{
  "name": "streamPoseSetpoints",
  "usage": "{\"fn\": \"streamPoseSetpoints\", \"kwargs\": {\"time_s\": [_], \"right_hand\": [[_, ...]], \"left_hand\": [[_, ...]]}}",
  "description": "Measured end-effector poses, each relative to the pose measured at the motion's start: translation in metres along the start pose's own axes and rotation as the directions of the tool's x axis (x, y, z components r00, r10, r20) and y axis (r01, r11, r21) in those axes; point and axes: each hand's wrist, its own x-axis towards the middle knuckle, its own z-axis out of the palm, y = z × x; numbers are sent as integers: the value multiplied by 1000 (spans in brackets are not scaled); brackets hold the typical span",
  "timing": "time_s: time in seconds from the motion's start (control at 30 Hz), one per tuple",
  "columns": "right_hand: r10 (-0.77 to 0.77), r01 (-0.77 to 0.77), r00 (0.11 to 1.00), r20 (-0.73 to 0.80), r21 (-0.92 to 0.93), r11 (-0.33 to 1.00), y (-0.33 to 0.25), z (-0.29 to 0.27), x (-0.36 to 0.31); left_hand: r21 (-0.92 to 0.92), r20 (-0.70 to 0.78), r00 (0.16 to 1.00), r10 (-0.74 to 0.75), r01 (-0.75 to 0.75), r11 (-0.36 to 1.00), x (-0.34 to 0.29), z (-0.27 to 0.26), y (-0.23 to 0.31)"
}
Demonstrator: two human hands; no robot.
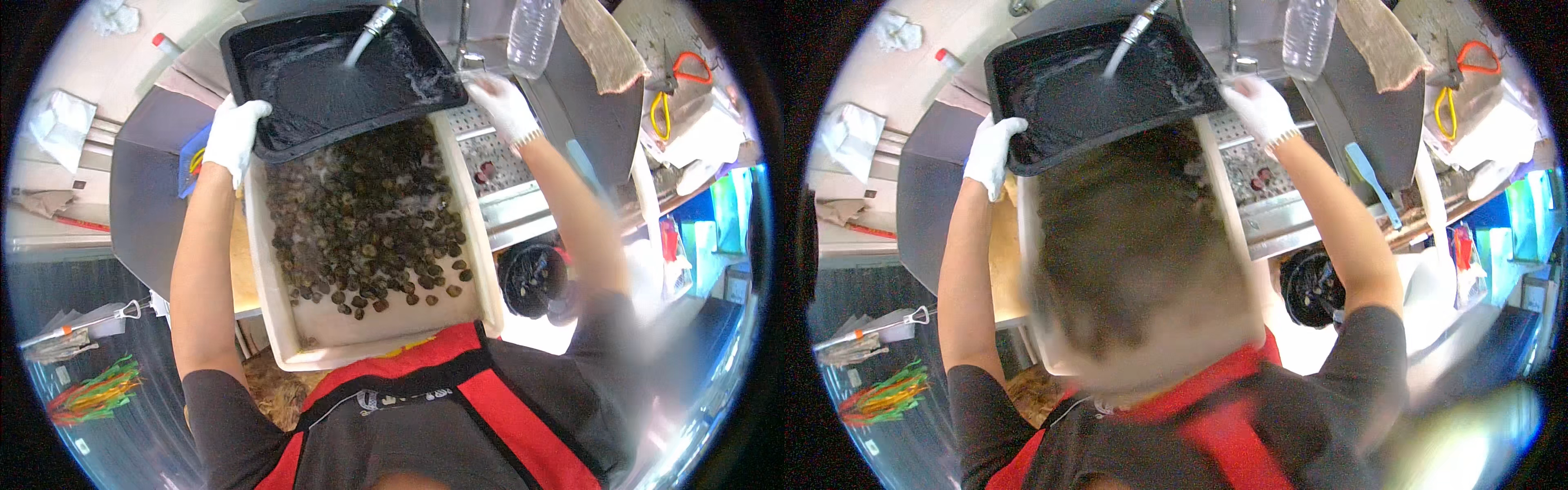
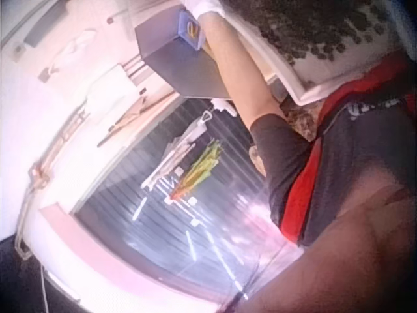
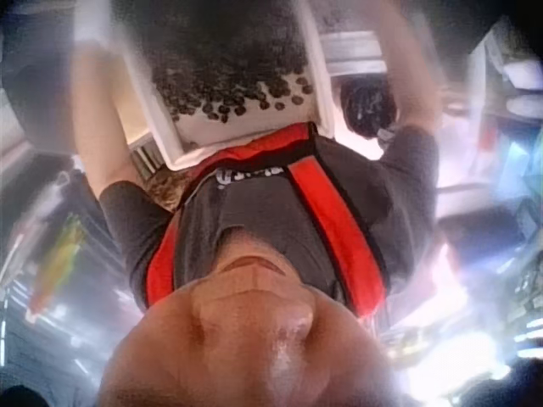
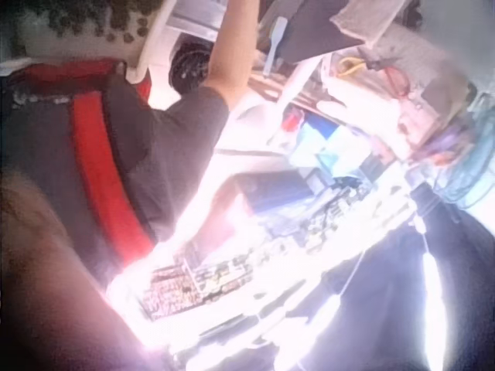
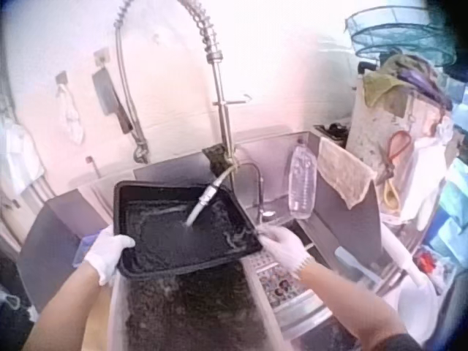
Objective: The person washes snails in a white tray under running water, using gloved hands to agitate and rinse them. They repeatedly scoop water with a black bowl and pour it over the snails, then drain the tray and continue rinsing.
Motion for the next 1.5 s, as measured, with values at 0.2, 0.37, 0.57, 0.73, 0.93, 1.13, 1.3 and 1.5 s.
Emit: {"fn": "streamPoseSetpoints", "kwargs": {"time_s": [0.2,0.37,0.57,0.73,0.93,1.13,1.3,1.5], "right_hand": [[263,-354,933,247,483,801,-8,55,-48],[169,-239,966,197,420,875,6,73,-49],[383,-439,897,218,364,821,50,33,-71],[524,-532,844,113,63,844,162,-7,-79],[472,-205,823,315,-611,765,209,-6,-34],[236,64,929,283,-754,654,322,59,48],[182,122,868,461,-555,823,311,112,48],[-302,505,588,750,-48,862,282,134,32]], "left_hand": [[360,83,955,286,-296,885,33,-11,38],[896,12,858,514,-238,375,12,-19,84],[974,-66,688,723,-111,196,-41,-62,65],[693,-495,690,527,-52,719,-98,-198,-15],[-292,-813,395,-427,359,887,-206,-239,-160],[-636,-634,310,-708,310,706,-258,-245,-259],[-690,-388,307,-869,529,494,-262,-177,-224],[112,-681,590,-435,670,734,-323,-93,-202]]}}
